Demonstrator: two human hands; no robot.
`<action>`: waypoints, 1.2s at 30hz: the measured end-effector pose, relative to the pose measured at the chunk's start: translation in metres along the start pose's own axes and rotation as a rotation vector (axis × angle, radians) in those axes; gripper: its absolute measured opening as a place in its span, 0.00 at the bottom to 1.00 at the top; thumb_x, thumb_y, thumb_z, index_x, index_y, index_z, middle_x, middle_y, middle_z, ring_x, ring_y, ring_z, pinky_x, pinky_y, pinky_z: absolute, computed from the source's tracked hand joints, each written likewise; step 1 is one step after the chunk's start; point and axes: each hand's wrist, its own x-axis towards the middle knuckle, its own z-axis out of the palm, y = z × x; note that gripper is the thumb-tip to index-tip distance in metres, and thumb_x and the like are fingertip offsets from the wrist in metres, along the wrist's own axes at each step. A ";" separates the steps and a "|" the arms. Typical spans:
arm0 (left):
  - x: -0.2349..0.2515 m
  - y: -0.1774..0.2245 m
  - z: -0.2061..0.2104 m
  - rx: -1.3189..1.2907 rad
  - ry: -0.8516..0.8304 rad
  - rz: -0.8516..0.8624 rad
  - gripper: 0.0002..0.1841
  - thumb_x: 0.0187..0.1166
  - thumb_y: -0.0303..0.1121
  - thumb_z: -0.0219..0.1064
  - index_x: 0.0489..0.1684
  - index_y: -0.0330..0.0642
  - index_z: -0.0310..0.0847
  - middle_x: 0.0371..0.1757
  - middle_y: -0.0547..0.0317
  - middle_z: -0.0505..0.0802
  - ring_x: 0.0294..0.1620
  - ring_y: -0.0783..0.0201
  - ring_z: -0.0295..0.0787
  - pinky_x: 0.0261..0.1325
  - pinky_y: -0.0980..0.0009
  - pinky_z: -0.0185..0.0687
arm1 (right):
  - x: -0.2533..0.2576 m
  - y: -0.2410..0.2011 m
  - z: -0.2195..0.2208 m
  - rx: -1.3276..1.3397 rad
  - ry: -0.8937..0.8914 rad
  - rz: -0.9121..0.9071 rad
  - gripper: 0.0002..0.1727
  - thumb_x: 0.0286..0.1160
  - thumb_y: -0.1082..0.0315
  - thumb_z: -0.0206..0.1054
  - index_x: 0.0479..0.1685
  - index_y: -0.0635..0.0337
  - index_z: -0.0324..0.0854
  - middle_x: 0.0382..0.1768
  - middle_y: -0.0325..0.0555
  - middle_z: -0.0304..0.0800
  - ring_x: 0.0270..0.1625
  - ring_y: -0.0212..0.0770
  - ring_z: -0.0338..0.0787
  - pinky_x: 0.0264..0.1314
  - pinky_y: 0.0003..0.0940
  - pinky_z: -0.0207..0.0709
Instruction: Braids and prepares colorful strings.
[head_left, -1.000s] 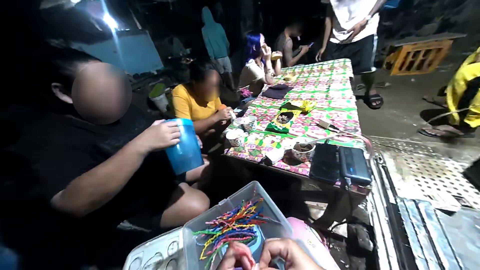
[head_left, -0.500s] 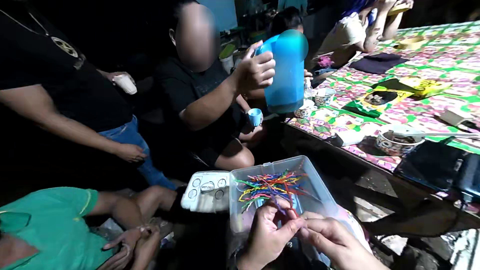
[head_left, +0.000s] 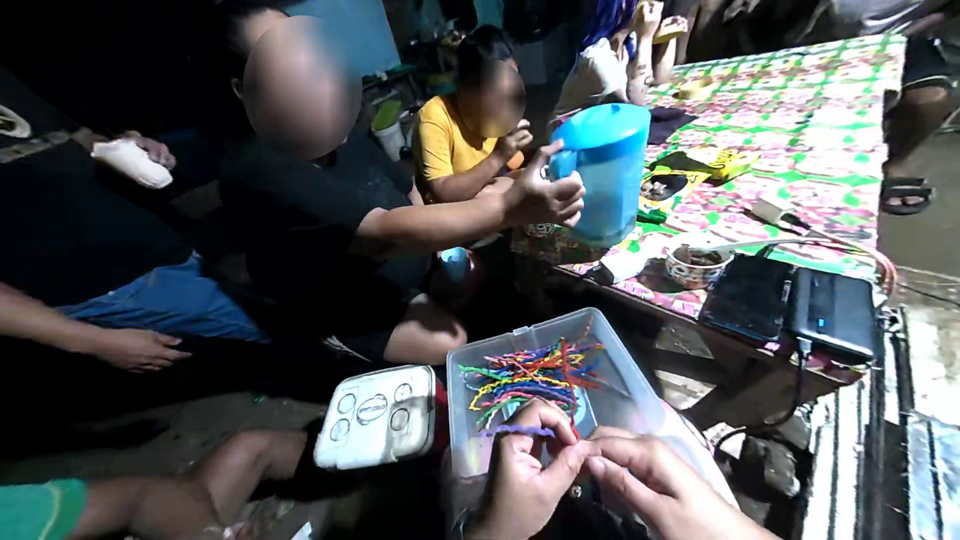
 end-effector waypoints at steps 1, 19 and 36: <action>0.001 -0.001 0.001 -0.015 -0.013 -0.003 0.06 0.72 0.24 0.74 0.36 0.44 0.82 0.42 0.70 0.88 0.45 0.82 0.85 0.50 0.83 0.84 | -0.001 0.001 -0.002 0.001 0.028 -0.004 0.15 0.87 0.65 0.61 0.45 0.65 0.92 0.43 0.43 0.94 0.46 0.20 0.88 0.53 0.15 0.80; -0.009 0.010 -0.018 -0.028 0.025 -0.037 0.07 0.69 0.18 0.73 0.41 0.34 0.82 0.44 0.67 0.90 0.46 0.81 0.86 0.52 0.81 0.86 | 0.016 0.004 0.013 0.086 0.014 0.021 0.11 0.80 0.70 0.66 0.40 0.69 0.92 0.41 0.41 0.93 0.45 0.19 0.87 0.53 0.17 0.81; -0.024 0.018 -0.020 0.066 0.079 -0.046 0.07 0.71 0.25 0.75 0.39 0.50 0.87 0.46 0.76 0.91 0.49 0.84 0.86 0.53 0.84 0.85 | 0.016 0.009 0.026 0.157 0.052 0.000 0.08 0.75 0.64 0.73 0.35 0.60 0.92 0.35 0.34 0.91 0.39 0.16 0.86 0.44 0.13 0.80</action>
